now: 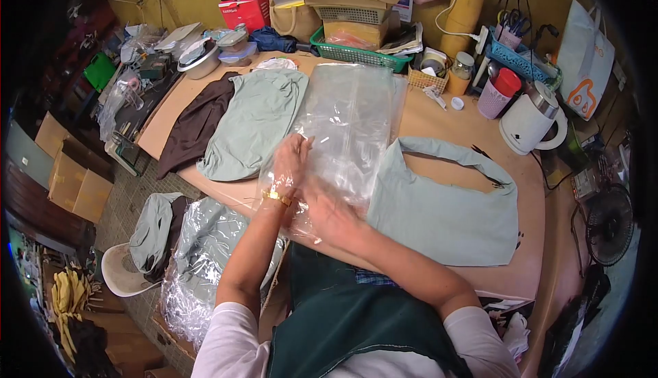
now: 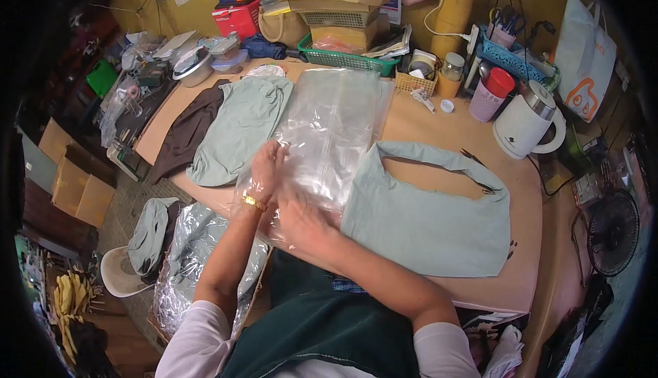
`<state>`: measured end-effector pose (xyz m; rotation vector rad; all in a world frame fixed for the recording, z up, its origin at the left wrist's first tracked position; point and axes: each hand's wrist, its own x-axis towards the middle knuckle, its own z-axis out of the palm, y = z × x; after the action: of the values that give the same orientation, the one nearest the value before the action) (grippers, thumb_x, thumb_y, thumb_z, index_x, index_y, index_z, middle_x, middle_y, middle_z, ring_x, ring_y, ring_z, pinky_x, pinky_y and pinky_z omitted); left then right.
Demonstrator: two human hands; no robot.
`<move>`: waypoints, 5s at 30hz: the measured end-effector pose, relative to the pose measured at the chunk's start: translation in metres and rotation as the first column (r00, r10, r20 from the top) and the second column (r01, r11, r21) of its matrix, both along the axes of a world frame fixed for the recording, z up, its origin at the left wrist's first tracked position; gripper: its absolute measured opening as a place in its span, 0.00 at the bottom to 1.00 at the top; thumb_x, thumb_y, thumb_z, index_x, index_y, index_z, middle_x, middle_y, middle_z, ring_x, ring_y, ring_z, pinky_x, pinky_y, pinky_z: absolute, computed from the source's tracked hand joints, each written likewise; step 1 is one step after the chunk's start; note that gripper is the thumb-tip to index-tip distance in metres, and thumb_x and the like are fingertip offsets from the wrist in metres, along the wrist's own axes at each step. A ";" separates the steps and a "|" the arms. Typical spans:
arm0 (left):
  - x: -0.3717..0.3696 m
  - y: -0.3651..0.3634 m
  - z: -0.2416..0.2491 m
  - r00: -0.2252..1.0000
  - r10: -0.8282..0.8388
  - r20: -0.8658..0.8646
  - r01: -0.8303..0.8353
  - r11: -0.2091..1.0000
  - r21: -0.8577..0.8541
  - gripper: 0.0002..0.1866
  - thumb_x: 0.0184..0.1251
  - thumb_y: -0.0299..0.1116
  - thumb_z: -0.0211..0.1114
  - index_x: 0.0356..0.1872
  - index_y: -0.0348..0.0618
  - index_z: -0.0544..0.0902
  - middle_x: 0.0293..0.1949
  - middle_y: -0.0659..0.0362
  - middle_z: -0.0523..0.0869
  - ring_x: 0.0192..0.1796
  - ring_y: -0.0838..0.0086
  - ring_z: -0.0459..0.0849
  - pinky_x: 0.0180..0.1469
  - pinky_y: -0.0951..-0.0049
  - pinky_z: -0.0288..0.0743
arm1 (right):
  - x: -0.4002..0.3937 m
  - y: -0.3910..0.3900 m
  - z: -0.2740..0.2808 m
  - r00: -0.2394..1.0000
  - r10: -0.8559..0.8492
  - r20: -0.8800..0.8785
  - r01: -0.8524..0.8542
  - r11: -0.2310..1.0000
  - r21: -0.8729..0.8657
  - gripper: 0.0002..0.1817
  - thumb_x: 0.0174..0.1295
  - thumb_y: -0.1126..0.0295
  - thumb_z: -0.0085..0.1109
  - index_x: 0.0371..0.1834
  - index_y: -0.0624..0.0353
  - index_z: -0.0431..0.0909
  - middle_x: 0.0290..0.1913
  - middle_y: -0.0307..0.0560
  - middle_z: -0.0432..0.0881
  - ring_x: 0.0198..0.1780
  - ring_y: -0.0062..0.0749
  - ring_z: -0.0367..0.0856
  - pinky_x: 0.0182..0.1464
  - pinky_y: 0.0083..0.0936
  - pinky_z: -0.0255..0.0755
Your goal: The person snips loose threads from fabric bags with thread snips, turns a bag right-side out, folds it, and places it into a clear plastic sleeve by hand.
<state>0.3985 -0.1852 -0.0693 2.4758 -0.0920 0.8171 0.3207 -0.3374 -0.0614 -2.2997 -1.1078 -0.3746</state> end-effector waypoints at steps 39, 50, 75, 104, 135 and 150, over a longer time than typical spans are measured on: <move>-0.153 -0.075 -0.011 0.961 -0.277 0.004 -0.032 -0.126 -0.992 0.31 0.78 0.36 0.52 0.75 0.36 0.50 0.64 0.50 0.73 0.65 0.61 0.76 0.67 0.64 0.72 | 0.083 0.034 -0.004 0.927 -0.292 -0.235 0.184 0.901 -0.393 0.44 0.67 0.43 0.45 0.80 0.50 0.41 0.81 0.52 0.43 0.81 0.49 0.36 0.74 0.64 0.22; -0.182 -0.023 0.016 0.830 -0.146 -0.538 -0.153 0.868 -0.472 0.20 0.80 0.40 0.47 0.42 0.34 0.84 0.36 0.49 0.89 0.39 0.70 0.89 0.39 0.71 0.81 | 0.063 0.039 0.007 0.934 -0.308 -0.180 0.187 0.853 -0.487 0.61 0.48 0.27 0.57 0.80 0.47 0.42 0.81 0.56 0.38 0.80 0.59 0.31 0.70 0.74 0.20; -0.222 -0.076 0.107 0.938 -0.319 -0.134 0.331 0.940 0.085 0.05 0.61 0.30 0.66 0.31 0.41 0.82 0.51 0.41 0.78 0.60 0.49 0.75 0.58 0.59 0.72 | -0.057 -0.051 0.060 0.021 0.613 -0.790 0.220 0.768 0.602 0.25 0.71 0.53 0.55 0.58 0.64 0.76 0.54 0.47 0.81 0.51 0.28 0.81 0.54 0.27 0.74; -0.140 -0.027 0.153 0.908 -0.231 -0.350 0.240 0.971 -0.018 0.02 0.61 0.23 0.65 0.31 0.36 0.84 0.32 0.50 0.86 0.34 0.71 0.85 0.35 0.70 0.75 | -0.056 -0.273 0.077 0.685 -0.043 -0.727 0.643 0.505 0.576 0.15 0.66 0.78 0.58 0.54 0.64 0.71 0.34 0.47 0.85 0.29 0.20 0.78 0.37 0.20 0.72; -0.165 -0.093 0.161 0.851 -0.191 0.489 0.398 0.842 -0.364 0.01 0.62 0.25 0.63 0.32 0.39 0.81 0.33 0.55 0.82 0.40 0.66 0.78 0.43 0.70 0.72 | -0.042 -0.172 0.049 0.770 -0.097 -0.631 0.450 0.783 0.430 0.11 0.64 0.71 0.65 0.28 0.65 0.76 0.16 0.32 0.72 0.21 0.11 0.63 0.21 0.18 0.57; -0.221 -0.068 0.234 0.355 -0.396 0.847 0.303 0.906 0.296 0.28 0.65 0.49 0.63 0.53 0.34 0.71 0.49 0.45 0.78 0.52 0.51 0.76 0.56 0.52 0.70 | -0.043 -0.158 0.033 0.732 -0.060 -0.679 0.411 0.833 0.370 0.09 0.69 0.69 0.60 0.35 0.64 0.79 0.17 0.32 0.71 0.23 0.12 0.65 0.25 0.18 0.60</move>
<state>0.1774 -0.2530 0.1646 1.6515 -1.0341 1.8592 0.2773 -0.4956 -0.0279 -1.8537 -0.2920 0.0590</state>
